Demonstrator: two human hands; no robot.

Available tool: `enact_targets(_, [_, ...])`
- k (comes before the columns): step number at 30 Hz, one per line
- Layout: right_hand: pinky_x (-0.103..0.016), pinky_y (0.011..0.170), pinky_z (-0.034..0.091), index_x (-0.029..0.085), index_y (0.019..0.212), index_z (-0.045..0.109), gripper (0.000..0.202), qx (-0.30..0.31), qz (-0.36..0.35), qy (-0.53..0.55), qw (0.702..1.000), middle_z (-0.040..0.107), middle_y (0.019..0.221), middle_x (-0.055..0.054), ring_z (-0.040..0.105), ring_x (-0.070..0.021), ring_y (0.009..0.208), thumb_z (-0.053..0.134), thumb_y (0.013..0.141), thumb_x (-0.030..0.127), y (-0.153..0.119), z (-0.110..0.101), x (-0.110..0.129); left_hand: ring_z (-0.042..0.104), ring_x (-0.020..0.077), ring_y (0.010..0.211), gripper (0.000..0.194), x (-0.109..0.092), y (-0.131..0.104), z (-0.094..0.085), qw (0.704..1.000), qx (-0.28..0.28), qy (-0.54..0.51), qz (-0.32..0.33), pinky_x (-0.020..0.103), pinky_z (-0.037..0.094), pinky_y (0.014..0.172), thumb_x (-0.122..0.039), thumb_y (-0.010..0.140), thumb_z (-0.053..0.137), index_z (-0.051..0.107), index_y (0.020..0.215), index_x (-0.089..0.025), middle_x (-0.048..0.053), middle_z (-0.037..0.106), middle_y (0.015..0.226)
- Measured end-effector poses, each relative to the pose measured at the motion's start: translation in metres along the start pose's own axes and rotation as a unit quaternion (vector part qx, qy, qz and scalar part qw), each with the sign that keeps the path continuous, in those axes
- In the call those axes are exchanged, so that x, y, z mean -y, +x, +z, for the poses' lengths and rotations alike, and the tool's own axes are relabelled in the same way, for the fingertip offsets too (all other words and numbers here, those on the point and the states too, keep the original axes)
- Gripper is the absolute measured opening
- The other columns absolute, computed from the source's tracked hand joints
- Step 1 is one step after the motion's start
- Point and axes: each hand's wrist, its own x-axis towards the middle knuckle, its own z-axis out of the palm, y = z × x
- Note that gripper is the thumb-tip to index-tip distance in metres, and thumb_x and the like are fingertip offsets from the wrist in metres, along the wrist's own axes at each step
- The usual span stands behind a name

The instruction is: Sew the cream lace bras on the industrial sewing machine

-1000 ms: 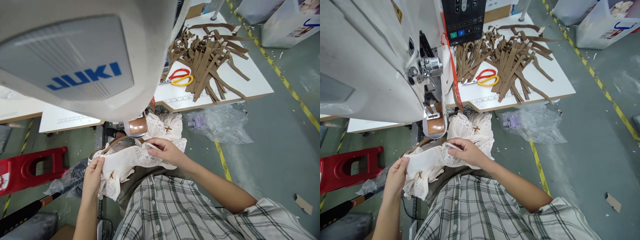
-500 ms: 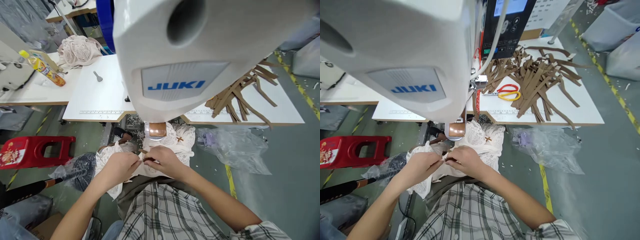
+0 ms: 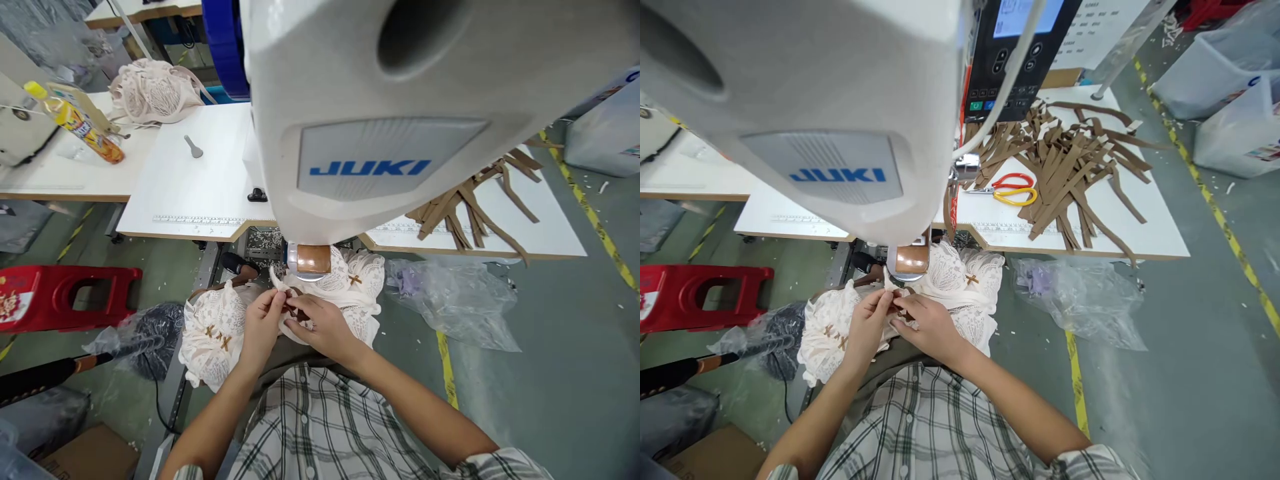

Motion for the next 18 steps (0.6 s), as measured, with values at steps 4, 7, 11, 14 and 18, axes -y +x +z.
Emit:
enact_targets(4, [-0.036, 0.081, 0.054, 0.023, 0.115, 0.065, 0.024, -0.073, -0.015, -0.026, 0.997, 0.071, 0.101, -0.009, 0.066, -0.0218, 0.093, 0.06, 0.092, 0.029, 0.006, -0.014, 0.0, 0.057, 0.016, 0.068, 0.031, -0.016, 0.001, -0.008, 0.999, 0.031, 0.024, 0.005, 0.026, 0.046, 0.065, -0.044, 0.095, 0.049, 0.065, 0.09, -0.018, 0.002, 0.063, 0.073])
enact_targets(7, [-0.036, 0.08, 0.055, 0.023, 0.116, 0.066, 0.024, -0.067, -0.02, -0.047, 0.996, 0.07, 0.104, -0.009, 0.066, -0.0221, 0.094, 0.056, 0.094, 0.029, 0.016, -0.022, 0.001, 0.051, 0.0147, 0.062, 0.032, -0.029, -0.003, -0.009, 0.995, 0.061, 0.074, 0.032, 0.025, 0.041, 0.06, -0.042, 0.097, 0.045, 0.065, 0.088, -0.019, 0.0, 0.056, 0.067])
enact_targets(11, [-0.034, 0.081, 0.055, 0.023, 0.112, 0.069, 0.023, -0.056, -0.009, -0.029, 0.998, 0.071, 0.104, -0.008, 0.067, -0.0212, 0.094, 0.057, 0.095, 0.031, 0.022, -0.024, 0.002, 0.051, 0.0152, 0.063, 0.033, -0.035, -0.004, -0.009, 0.993, 0.072, 0.084, 0.03, 0.026, 0.041, 0.06, -0.042, 0.097, 0.043, 0.064, 0.085, -0.019, 0.001, 0.058, 0.071])
enact_targets(14, [-0.034, 0.078, 0.055, 0.024, 0.109, 0.071, 0.021, -0.071, -0.006, -0.048, 0.996, 0.073, 0.1, -0.007, 0.068, -0.0209, 0.091, 0.057, 0.095, 0.03, 0.019, -0.022, 0.0, 0.05, 0.0143, 0.057, 0.036, -0.031, -0.002, -0.007, 0.995, 0.077, 0.068, 0.003, 0.025, 0.04, 0.055, -0.044, 0.096, 0.044, 0.06, 0.076, -0.02, 0.0, 0.057, 0.066])
enact_targets(18, [-0.032, 0.076, 0.055, 0.025, 0.102, 0.074, 0.019, -0.094, -0.034, -0.062, 0.993, 0.075, 0.093, -0.006, 0.069, -0.0192, 0.086, 0.056, 0.094, 0.025, 0.009, -0.014, -0.004, 0.048, 0.0139, 0.053, 0.04, -0.025, 0.004, 0.0, 0.995, 0.073, 0.067, -0.014, 0.025, 0.037, 0.052, -0.047, 0.096, 0.042, 0.056, 0.07, -0.02, -0.001, 0.052, 0.059])
